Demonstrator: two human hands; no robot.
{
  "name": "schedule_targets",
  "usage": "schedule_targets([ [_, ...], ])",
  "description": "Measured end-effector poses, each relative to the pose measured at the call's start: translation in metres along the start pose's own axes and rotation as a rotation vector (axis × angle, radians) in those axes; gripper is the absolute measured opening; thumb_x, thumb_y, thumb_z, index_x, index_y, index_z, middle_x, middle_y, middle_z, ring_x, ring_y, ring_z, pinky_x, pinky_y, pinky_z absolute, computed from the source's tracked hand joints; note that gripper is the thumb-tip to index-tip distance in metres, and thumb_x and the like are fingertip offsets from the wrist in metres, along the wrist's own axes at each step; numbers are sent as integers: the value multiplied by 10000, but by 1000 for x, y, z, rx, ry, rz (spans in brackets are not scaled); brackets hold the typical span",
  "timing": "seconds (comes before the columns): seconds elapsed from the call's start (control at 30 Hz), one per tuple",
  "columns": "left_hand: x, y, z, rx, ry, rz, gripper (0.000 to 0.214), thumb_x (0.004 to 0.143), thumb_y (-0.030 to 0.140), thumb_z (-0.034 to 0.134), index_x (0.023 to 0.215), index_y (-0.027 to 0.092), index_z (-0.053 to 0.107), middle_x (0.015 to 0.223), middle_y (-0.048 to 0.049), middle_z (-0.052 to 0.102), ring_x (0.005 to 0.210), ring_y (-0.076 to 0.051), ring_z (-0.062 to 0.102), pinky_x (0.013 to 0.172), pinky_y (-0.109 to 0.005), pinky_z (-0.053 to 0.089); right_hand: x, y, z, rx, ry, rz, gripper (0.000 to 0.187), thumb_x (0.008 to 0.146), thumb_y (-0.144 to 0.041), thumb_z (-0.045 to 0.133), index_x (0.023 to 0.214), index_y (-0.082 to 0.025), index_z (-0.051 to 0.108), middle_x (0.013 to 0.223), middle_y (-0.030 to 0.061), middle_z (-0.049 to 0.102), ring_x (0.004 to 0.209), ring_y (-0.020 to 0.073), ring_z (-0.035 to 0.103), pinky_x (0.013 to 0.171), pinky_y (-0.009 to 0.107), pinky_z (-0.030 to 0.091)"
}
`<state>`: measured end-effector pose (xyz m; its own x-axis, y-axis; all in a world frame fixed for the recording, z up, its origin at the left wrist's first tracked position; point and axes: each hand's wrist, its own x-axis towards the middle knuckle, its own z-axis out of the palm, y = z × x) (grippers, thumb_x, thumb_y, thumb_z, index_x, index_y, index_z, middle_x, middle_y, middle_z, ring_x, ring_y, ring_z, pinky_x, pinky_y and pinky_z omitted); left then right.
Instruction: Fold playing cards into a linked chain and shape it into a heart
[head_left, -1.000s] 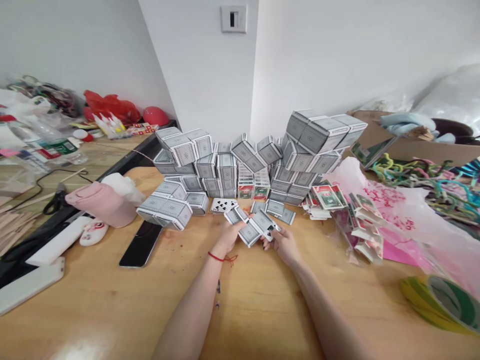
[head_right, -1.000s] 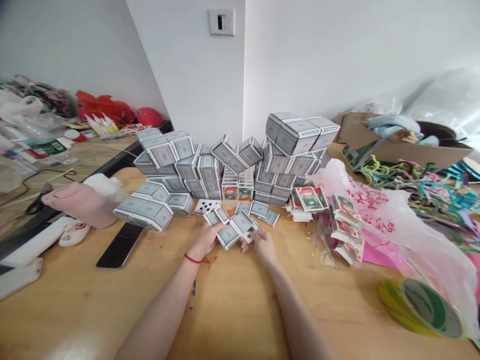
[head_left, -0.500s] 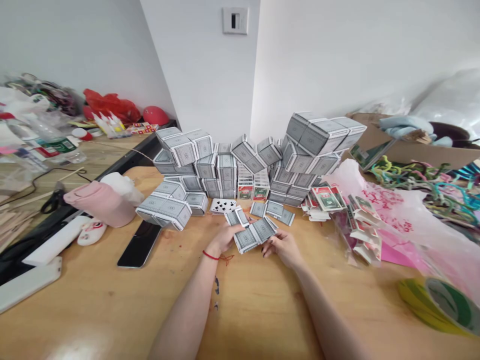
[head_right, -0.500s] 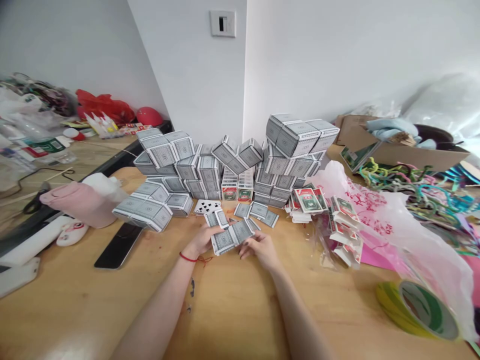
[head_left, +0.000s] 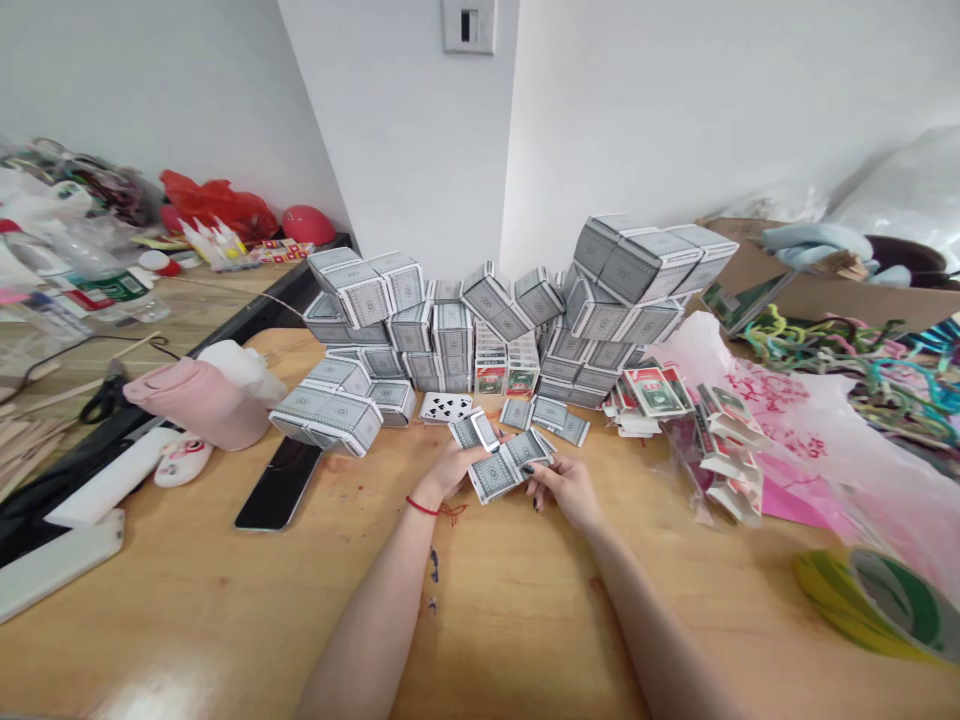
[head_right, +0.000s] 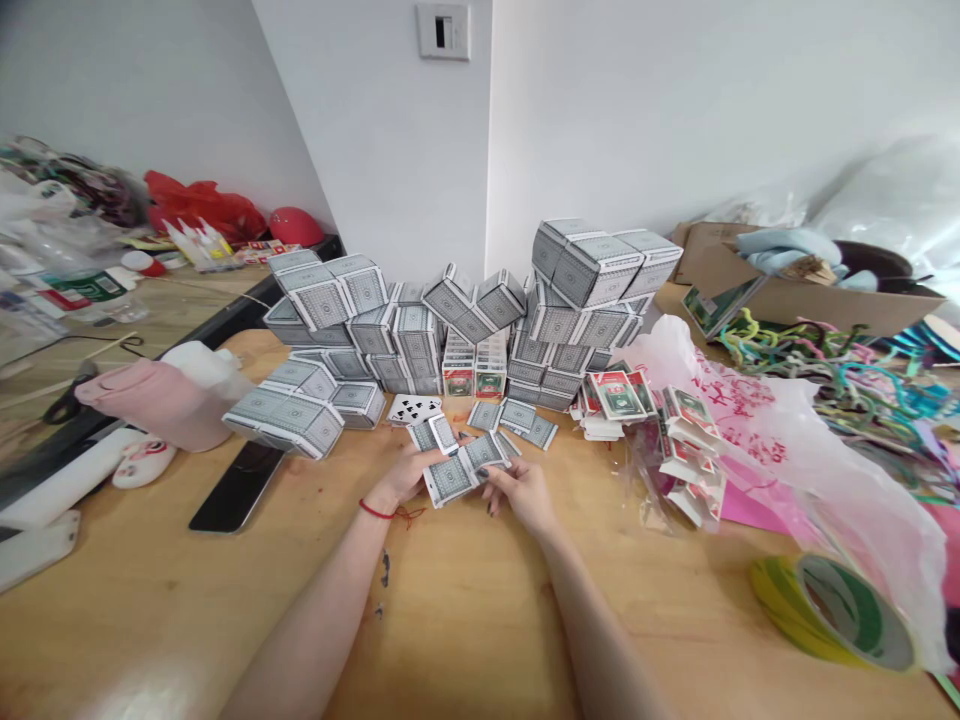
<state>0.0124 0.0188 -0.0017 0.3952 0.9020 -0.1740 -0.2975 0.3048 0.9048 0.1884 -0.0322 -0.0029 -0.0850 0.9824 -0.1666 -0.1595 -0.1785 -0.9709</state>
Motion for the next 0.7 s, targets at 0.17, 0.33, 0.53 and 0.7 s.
schedule_targets([
  [0.17,2,2,1,41,14,50,290,613,230,641,884,130,626,1002,-74,634,971,-226,549,853,-329,390,0,-5,-2,3,30,-41,286,640,-405,648,708,-147,546,557,11,629,355,103,536,324,190,411],
  [0.33,2,6,-1,94,-11,64,300,612,222,636,901,141,618,1015,-71,632,990,-228,542,864,-340,385,3,-3,-7,29,49,32,271,663,-407,592,692,-142,545,580,41,640,380,108,545,335,190,433],
  [0.53,1,9,-1,152,-61,106,307,616,212,627,919,158,621,998,-56,642,990,-223,547,898,-348,362,8,3,-12,134,92,190,141,633,-272,562,663,-138,530,489,49,627,419,187,604,403,288,512],
  [0.7,1,10,-2,100,-70,69,342,602,187,626,942,151,611,1002,-61,641,971,-228,558,890,-360,373,9,2,-18,221,-34,198,205,694,-326,560,655,-125,555,528,76,648,417,175,603,410,285,512],
])
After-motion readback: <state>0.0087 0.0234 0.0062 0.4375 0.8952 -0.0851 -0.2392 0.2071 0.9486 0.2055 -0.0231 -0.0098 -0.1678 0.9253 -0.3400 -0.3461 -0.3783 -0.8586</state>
